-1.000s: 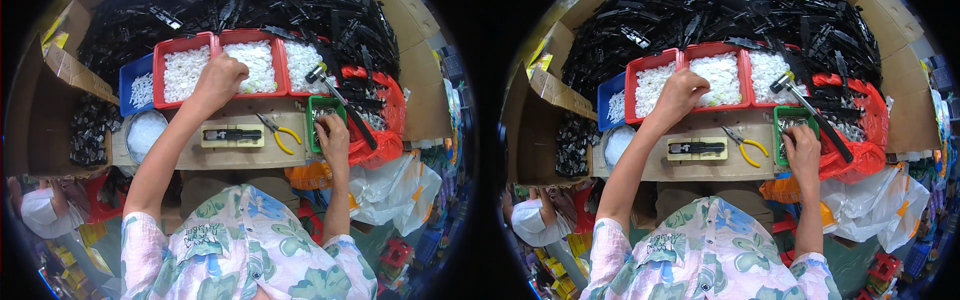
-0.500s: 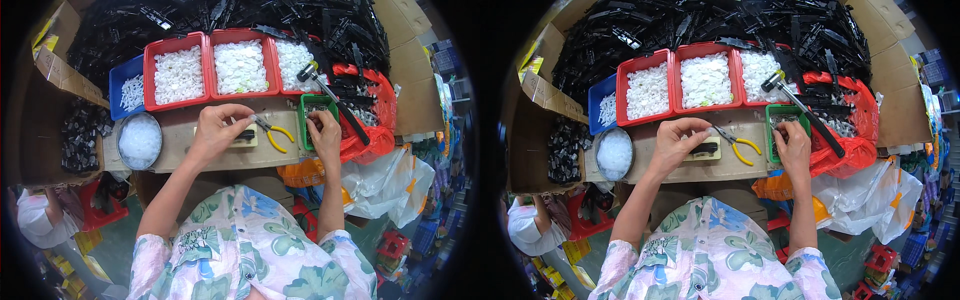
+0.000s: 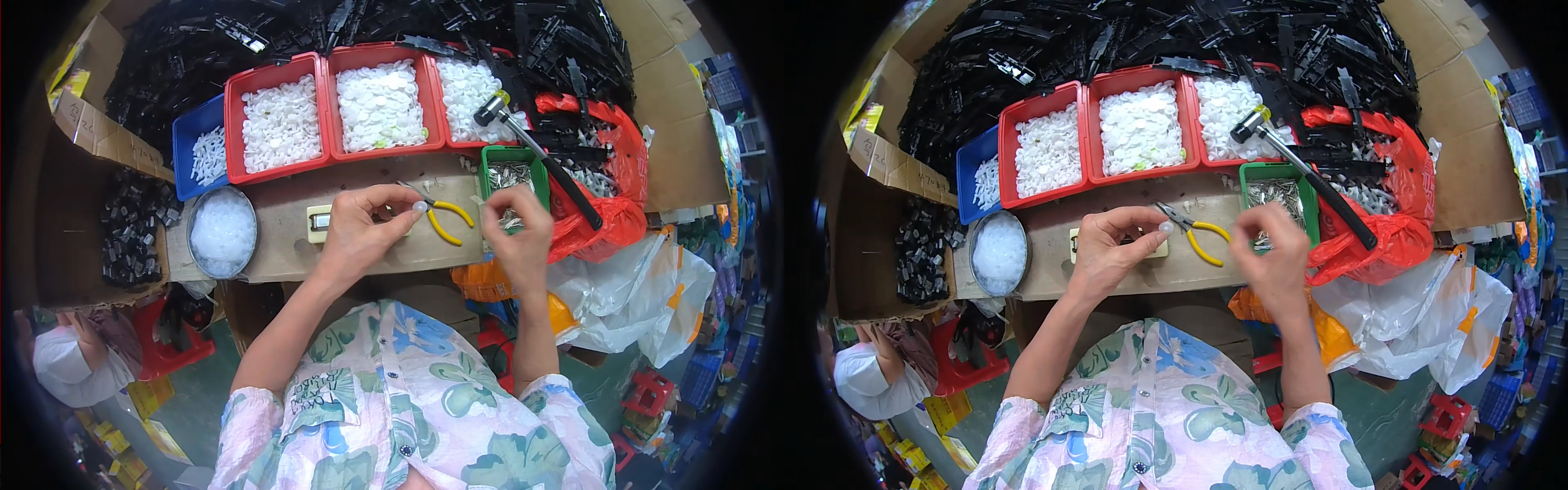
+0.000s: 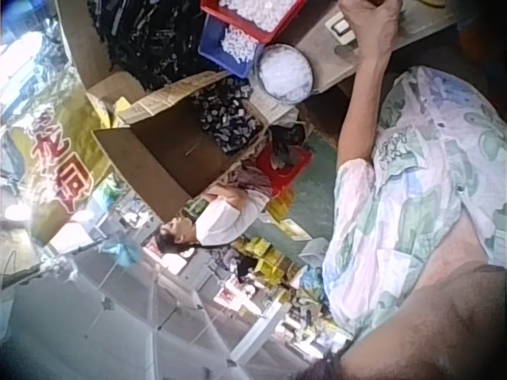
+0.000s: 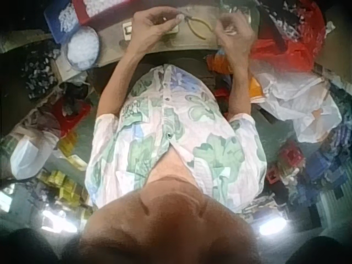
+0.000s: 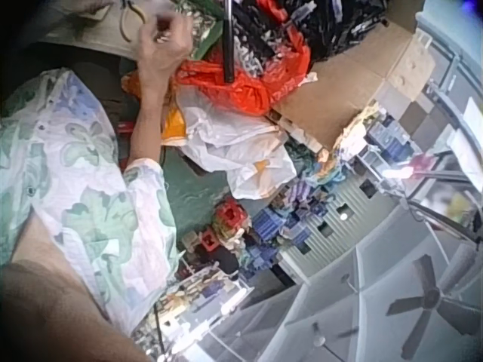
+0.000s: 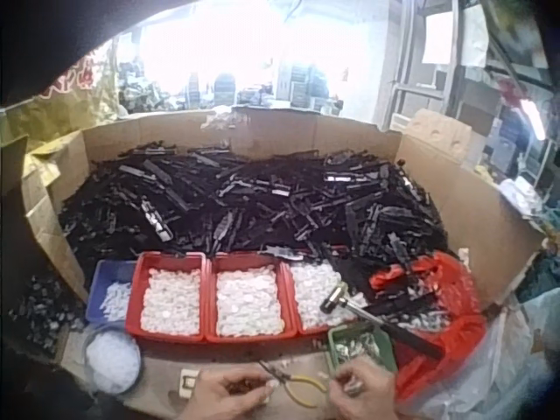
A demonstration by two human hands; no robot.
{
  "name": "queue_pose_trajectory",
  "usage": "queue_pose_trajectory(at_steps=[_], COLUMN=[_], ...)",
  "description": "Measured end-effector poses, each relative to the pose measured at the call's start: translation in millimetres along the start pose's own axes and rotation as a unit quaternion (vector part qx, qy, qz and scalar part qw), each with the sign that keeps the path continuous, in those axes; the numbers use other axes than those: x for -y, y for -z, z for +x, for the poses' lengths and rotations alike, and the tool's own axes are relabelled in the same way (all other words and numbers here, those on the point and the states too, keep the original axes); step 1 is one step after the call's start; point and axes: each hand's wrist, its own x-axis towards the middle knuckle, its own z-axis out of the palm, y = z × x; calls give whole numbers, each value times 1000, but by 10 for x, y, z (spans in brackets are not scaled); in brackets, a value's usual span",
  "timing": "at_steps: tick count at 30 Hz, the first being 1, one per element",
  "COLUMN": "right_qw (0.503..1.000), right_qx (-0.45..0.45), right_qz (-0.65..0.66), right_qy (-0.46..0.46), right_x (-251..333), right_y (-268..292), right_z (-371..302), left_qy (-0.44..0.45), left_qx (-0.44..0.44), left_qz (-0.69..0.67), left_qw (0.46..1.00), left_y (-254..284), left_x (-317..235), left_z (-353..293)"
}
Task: The person assembles small padlocks at a workbench using a hammer, pliers, and a wooden jig. They place a lock body in the jig, insert a metal pin, and strike it with a hammer to secure it. The person then uses pliers to adjust the shackle and places the finished lock into a container.
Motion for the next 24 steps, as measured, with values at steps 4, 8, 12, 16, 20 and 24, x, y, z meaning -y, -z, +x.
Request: queue_pose_trajectory(at_steps=[4, 8, 12, 16, 20, 24], right_qw=[998, 997, 997, 996, 996, 991], right_qx=[31, 24, 29, 37, 44, 30], right_qz=[31, 22, 21, 13, 0, -42], right_qy=[50, 65, 69, 75, 76, 126], right_x=[234, 229, 278, 317, 356, 333], right_y=[-280, -397, -436, -483, -527, -619], right_z=[-64, -74, -81, -71, -67, -73], left_qy=[10, 0, 12, -20, -55, -134], left_qx=[-24, -49, -65, -77, -93, -114], left_qz=[-27, -16, -11, -2, 35, 97], left_qw=[999, 999, 998, 997, 994, 980], left_y=[-95, -76, -35, -9, 33, 59], left_x=[-21, -59, -109, -52, -27, 19], left_z=[-54, -103, -145, -172, -186, -194])
